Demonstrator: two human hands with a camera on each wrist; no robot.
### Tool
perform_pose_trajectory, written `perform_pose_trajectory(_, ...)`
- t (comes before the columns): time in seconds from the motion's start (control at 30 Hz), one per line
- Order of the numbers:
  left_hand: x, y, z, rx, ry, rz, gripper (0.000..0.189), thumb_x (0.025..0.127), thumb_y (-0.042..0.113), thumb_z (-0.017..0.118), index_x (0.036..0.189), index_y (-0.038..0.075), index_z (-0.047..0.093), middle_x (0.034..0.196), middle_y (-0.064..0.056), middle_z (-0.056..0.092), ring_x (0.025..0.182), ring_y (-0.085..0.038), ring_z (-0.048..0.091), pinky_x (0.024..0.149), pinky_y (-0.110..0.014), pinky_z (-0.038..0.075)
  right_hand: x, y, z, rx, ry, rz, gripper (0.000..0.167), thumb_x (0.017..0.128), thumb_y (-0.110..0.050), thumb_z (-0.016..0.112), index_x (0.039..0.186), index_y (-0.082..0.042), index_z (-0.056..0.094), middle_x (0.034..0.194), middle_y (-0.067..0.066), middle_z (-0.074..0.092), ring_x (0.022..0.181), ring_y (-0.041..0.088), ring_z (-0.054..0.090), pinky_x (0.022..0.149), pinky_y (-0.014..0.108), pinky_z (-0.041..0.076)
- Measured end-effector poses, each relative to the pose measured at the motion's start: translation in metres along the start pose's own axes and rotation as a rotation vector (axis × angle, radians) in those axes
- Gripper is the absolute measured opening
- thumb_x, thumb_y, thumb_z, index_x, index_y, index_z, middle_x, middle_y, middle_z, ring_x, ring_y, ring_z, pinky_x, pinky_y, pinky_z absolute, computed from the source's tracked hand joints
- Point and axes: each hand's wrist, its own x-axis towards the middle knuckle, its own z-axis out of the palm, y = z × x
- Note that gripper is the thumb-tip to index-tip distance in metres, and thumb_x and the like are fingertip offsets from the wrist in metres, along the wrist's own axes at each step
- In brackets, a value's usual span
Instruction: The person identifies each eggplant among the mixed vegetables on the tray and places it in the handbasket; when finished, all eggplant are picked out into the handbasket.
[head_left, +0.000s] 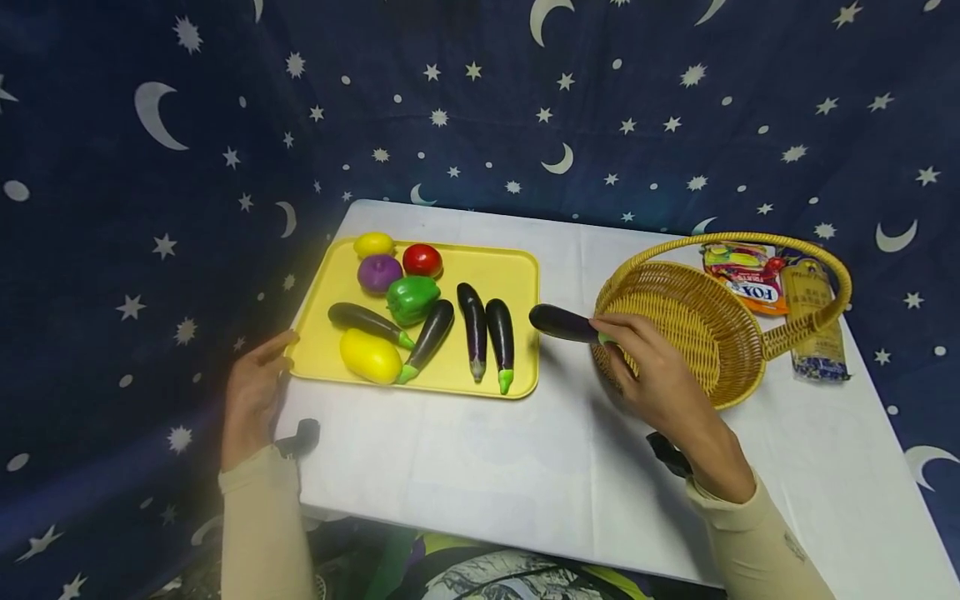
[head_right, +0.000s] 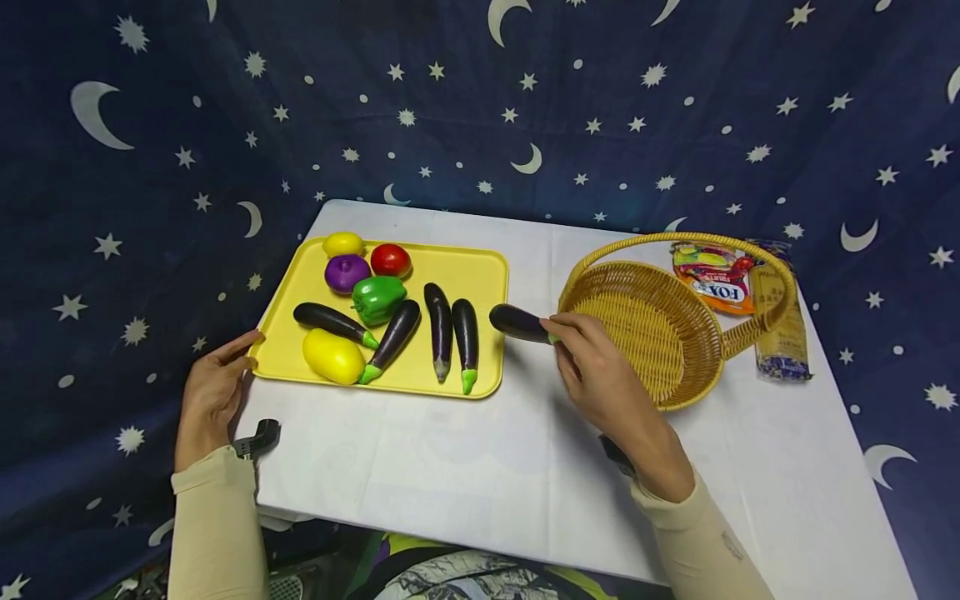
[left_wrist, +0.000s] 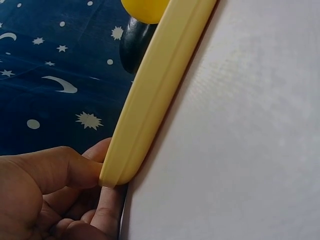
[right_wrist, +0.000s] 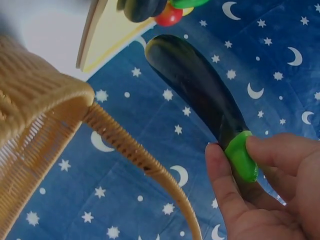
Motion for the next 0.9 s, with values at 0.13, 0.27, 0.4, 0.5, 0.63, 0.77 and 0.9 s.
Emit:
perform_pose_trajectory(0.13, -0.001, 0.002, 0.002, 0.005, 0.019, 0.008, 0.053, 0.106, 0.009, 0.052, 0.152, 0.035, 0.059, 0.177, 0.008, 0.030, 0.167, -0.020, 0.020, 0.139, -0.046, 0.021, -0.004, 0.001, -0.007, 0.034, 0.033, -0.008, 0.050, 0.086, 0.020, 0.071, 0.132, -0.002, 0.072, 0.130, 0.015, 0.071, 0.115, 0.029, 0.068, 0.109, -0.005, 0.033)
perform_pose_trajectory(0.27, 0.001, 0.002, 0.004, 0.016, 0.048, 0.014, 0.054, 0.104, 0.007, 0.053, 0.151, 0.034, 0.061, 0.176, 0.008, 0.032, 0.167, -0.018, 0.023, 0.137, -0.044, 0.026, -0.009, 0.002, -0.014, 0.038, 0.059, 0.007, 0.053, 0.085, 0.022, 0.071, 0.132, -0.003, 0.072, 0.128, 0.013, 0.072, 0.113, 0.028, 0.069, 0.108, -0.005, 0.035)
perform_pose_trajectory(0.4, 0.000, 0.002, 0.004, -0.002, 0.033, 0.019, 0.055, 0.104, 0.006, 0.053, 0.151, 0.033, 0.061, 0.177, 0.008, 0.031, 0.166, -0.018, 0.022, 0.137, -0.043, 0.026, -0.013, 0.005, -0.023, 0.022, 0.080, 0.008, 0.053, 0.084, 0.021, 0.073, 0.131, -0.004, 0.073, 0.126, 0.014, 0.073, 0.111, 0.030, 0.070, 0.108, -0.005, 0.035)
perform_pose_trajectory(0.5, -0.003, 0.002, 0.002, -0.002, 0.010, 0.007, 0.052, 0.106, 0.010, 0.053, 0.152, 0.035, 0.060, 0.178, 0.009, 0.028, 0.167, -0.019, 0.020, 0.138, -0.045, 0.022, -0.017, 0.009, -0.030, 0.003, 0.087, 0.024, 0.052, 0.085, 0.021, 0.072, 0.131, -0.003, 0.073, 0.126, 0.015, 0.073, 0.112, 0.030, 0.069, 0.106, -0.005, 0.035)
perform_pose_trajectory(0.63, -0.003, 0.001, 0.001, -0.004, -0.002, -0.007, 0.052, 0.107, 0.012, 0.052, 0.152, 0.037, 0.058, 0.178, 0.011, 0.026, 0.167, -0.019, 0.019, 0.139, -0.046, 0.020, -0.023, 0.014, -0.040, -0.025, 0.096, 0.051, 0.051, 0.086, 0.023, 0.069, 0.131, -0.002, 0.073, 0.126, 0.016, 0.073, 0.111, 0.027, 0.065, 0.101, -0.006, 0.035)
perform_pose_trajectory(0.77, 0.000, 0.001, 0.002, -0.003, 0.017, 0.009, 0.055, 0.106, 0.008, 0.051, 0.153, 0.035, 0.058, 0.177, 0.010, 0.029, 0.167, -0.019, 0.021, 0.137, -0.044, 0.025, -0.026, 0.019, -0.047, -0.042, 0.124, 0.067, 0.049, 0.088, 0.024, 0.065, 0.129, -0.002, 0.074, 0.124, 0.016, 0.073, 0.111, 0.023, 0.063, 0.101, -0.006, 0.035)
perform_pose_trajectory(0.9, 0.004, 0.001, 0.004, 0.015, 0.033, 0.014, 0.056, 0.105, 0.006, 0.052, 0.153, 0.035, 0.058, 0.176, 0.009, 0.031, 0.167, -0.018, 0.021, 0.137, -0.044, 0.026, -0.027, 0.025, -0.054, -0.062, 0.142, 0.079, 0.044, 0.091, 0.021, 0.063, 0.128, -0.001, 0.074, 0.123, 0.017, 0.073, 0.112, 0.026, 0.064, 0.106, -0.005, 0.035)
